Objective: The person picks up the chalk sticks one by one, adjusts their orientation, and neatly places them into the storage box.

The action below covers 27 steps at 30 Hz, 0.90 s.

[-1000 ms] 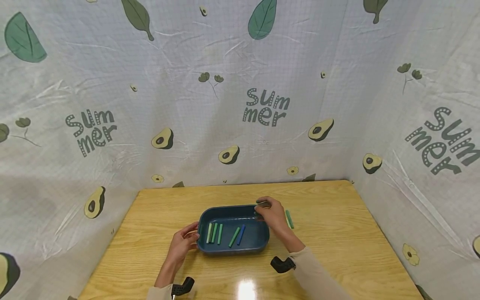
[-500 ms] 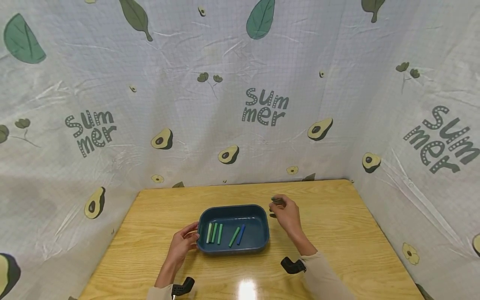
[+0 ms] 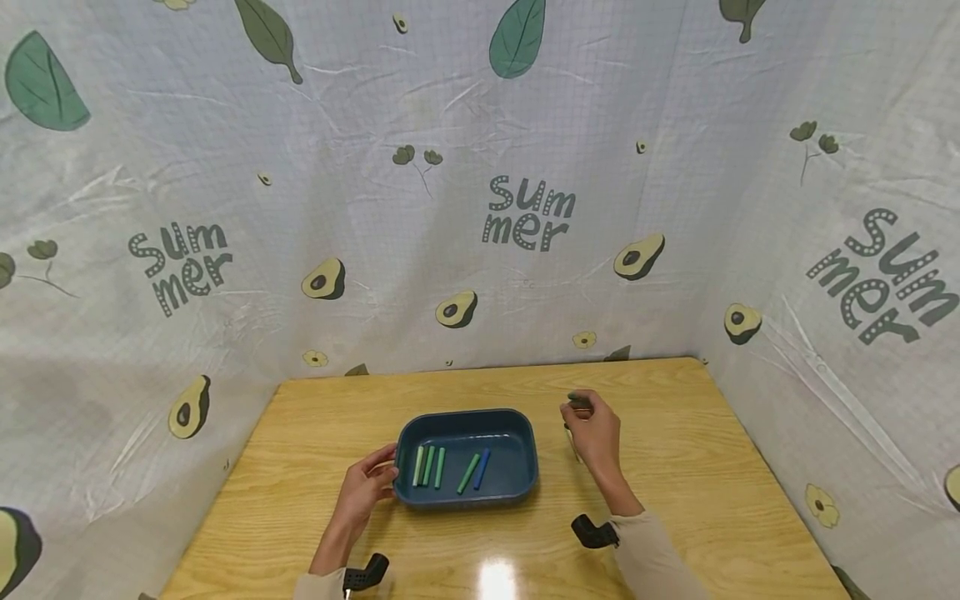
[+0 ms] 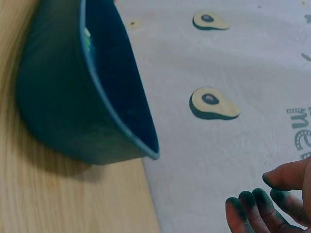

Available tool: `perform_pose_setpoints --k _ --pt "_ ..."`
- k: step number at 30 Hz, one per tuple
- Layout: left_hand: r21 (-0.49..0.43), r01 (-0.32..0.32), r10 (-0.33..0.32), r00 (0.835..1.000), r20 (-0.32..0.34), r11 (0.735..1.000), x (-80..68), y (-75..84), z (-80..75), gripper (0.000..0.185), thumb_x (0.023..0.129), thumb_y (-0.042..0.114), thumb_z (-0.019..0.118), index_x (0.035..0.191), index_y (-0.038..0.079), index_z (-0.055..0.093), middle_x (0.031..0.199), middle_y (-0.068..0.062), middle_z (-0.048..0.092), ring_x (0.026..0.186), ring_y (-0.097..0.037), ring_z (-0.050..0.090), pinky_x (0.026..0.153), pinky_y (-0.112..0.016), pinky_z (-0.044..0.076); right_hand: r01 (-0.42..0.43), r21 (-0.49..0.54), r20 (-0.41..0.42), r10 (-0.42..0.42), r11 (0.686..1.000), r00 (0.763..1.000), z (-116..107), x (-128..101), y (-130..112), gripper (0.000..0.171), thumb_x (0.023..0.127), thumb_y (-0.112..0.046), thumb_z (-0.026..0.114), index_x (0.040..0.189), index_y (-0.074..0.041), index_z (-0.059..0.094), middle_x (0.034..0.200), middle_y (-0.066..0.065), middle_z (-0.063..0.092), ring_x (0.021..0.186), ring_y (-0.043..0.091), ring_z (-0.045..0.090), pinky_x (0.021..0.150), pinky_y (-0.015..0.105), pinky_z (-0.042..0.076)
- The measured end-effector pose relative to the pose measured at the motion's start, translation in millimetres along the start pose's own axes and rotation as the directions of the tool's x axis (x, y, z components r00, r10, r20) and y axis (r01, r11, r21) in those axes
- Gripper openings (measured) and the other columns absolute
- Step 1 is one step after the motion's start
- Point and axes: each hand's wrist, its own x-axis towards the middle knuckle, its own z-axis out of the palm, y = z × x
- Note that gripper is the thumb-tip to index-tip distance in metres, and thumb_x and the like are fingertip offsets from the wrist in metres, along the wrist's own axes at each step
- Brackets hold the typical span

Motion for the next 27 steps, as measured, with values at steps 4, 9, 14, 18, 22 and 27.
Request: perform_pose_setpoints --k 4,9,14,18,22,27 --pt "-0.002 -0.002 0.002 1.000 0.009 1.000 0.9 -0.2 -0.6 0.046 0.094 -0.003 0.056 0.140 -0.003 0.050 0.130 -0.025 0.053 0.094 -0.017 0.062 0.063 -0.032 0.056 0.028 -0.068 -0.042 -0.031 0.997 0.999 0.4 0.4 7.2 0.031 0.094 -0.019 0.066 0.121 -0.005 0.063 0.109 0.017 0.071 0.096 0.028 0.069 0.077 0.036 0.057" --pt "0.013 0.022 -0.022 1.000 0.005 1.000 -0.6 -0.9 -1.0 0.046 0.094 -0.002 0.056 0.140 -0.002 0.051 0.133 -0.025 0.052 0.098 -0.021 0.061 0.064 -0.033 0.056 0.015 -0.079 -0.063 -0.020 0.997 0.998 2.8 -0.9 16.0 0.032 0.093 -0.017 0.066 0.121 -0.002 0.063 0.109 0.017 0.071 0.099 0.033 0.068 0.082 0.042 0.056" --pt "0.017 0.018 -0.018 1.000 0.011 1.000 0.5 -1.4 -1.2 0.046 0.094 -0.002 0.056 0.140 0.000 0.052 0.132 -0.023 0.054 0.100 -0.023 0.061 0.065 -0.032 0.056 0.000 -0.087 -0.091 -0.008 0.996 0.996 5.2 -1.3 22.9 0.029 0.092 -0.016 0.067 0.119 -0.004 0.064 0.109 0.018 0.071 0.099 0.032 0.068 0.079 0.039 0.056" --pt "0.017 0.007 -0.007 1.000 0.012 1.000 1.9 -1.9 -1.2 0.045 0.094 -0.003 0.055 0.139 -0.001 0.052 0.131 -0.024 0.054 0.098 -0.021 0.061 0.065 -0.032 0.057 0.006 -0.096 -0.113 -0.017 0.995 0.993 6.9 -0.4 28.3 0.030 0.092 -0.015 0.067 0.118 -0.002 0.064 0.109 0.018 0.070 0.097 0.032 0.068 0.078 0.041 0.057" --pt "0.015 0.007 -0.007 1.000 0.004 1.000 2.2 -2.0 -1.3 0.045 0.093 -0.004 0.055 0.139 -0.002 0.052 0.130 -0.024 0.055 0.097 -0.020 0.061 0.064 -0.031 0.056 0.018 -0.100 -0.142 -0.032 0.995 0.989 8.6 0.0 35.1 0.031 0.091 -0.013 0.067 0.119 0.001 0.064 0.108 0.020 0.070 0.096 0.034 0.067 0.077 0.041 0.056" --pt "0.012 0.010 -0.010 1.000 0.003 1.000 2.4 -1.3 -1.9 0.046 0.093 -0.004 0.055 0.139 -0.002 0.052 0.131 -0.025 0.054 0.101 -0.025 0.061 0.064 -0.030 0.056 -0.001 -0.104 -0.182 -0.018 0.995 0.983 10.5 0.5 43.3 0.030 0.091 -0.012 0.067 0.118 0.000 0.064 0.107 0.020 0.071 0.095 0.035 0.068 0.075 0.039 0.056"
